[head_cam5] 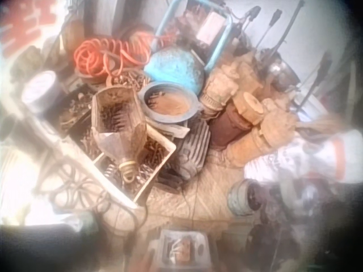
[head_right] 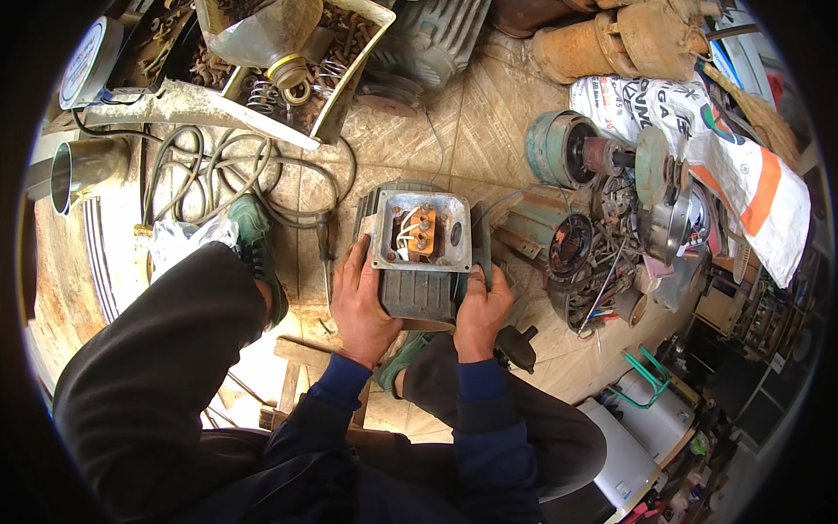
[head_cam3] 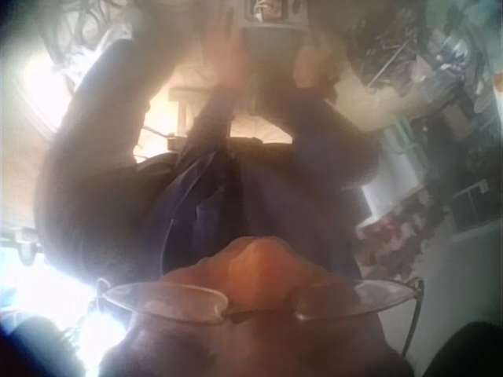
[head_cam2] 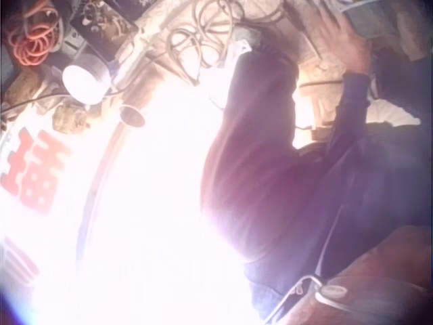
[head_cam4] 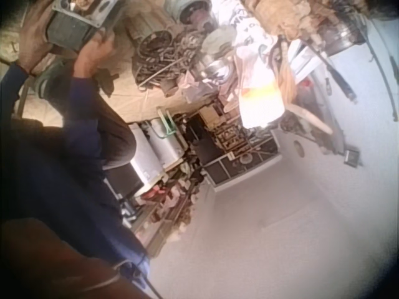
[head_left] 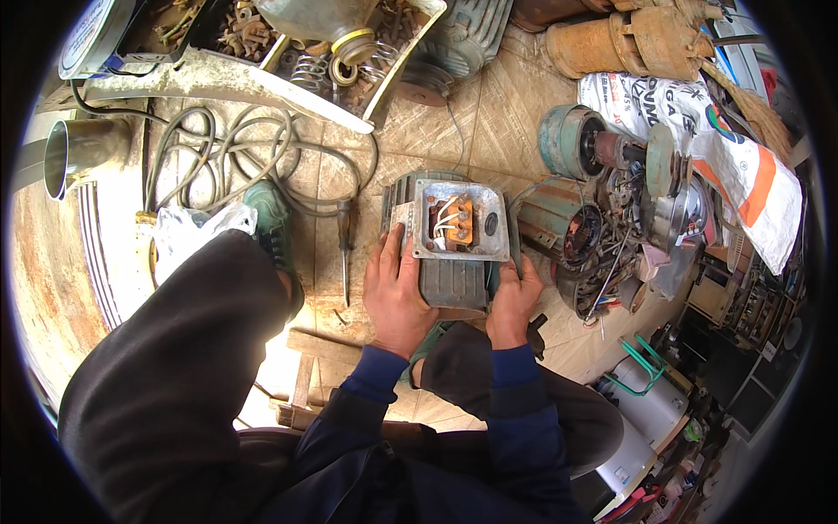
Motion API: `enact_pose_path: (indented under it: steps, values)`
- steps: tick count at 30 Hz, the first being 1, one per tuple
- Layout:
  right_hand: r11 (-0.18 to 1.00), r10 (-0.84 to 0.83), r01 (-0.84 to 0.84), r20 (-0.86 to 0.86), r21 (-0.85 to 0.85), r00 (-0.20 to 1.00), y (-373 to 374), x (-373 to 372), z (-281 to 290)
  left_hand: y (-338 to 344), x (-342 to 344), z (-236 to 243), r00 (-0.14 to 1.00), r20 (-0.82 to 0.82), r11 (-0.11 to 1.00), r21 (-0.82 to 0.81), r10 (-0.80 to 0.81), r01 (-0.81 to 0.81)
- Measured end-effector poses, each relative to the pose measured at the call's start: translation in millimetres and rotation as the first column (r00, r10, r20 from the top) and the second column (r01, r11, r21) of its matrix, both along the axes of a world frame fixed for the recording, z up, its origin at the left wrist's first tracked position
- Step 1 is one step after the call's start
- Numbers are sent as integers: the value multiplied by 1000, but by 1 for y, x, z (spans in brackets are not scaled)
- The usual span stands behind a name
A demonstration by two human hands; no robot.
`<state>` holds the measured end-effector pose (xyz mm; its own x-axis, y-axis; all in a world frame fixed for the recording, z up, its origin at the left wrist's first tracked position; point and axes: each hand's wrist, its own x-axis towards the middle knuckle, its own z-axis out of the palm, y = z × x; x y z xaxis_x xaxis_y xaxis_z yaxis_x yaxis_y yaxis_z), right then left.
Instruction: The person sits on a low stool in a cluttered workshop and handles a disassembled electric motor. They hold the motor housing and the cylindrical stator, turning them over to view the internal copper windings and the terminal box.
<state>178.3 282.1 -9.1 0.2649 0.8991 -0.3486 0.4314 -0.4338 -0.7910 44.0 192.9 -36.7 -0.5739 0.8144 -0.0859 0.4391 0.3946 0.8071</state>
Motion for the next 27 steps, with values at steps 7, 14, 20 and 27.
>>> enact_pose_path:
  steps: [7,14,20,27]
  values:
    - [1000,23,-24,48,20,999,0,5,-6,1,-2,2,1000,3,1000,0,-1,1]
    - [999,25,-26,43,25,999,1,6,-9,2,-2,2,1000,-6,1000,-2,-3,3]
    - [999,22,-24,60,24,998,3,9,-9,4,0,2,1000,4,1000,7,0,0]
    - [989,136,-144,242,16,961,11,0,-3,15,-18,11,998,59,1000,-16,-9,10]
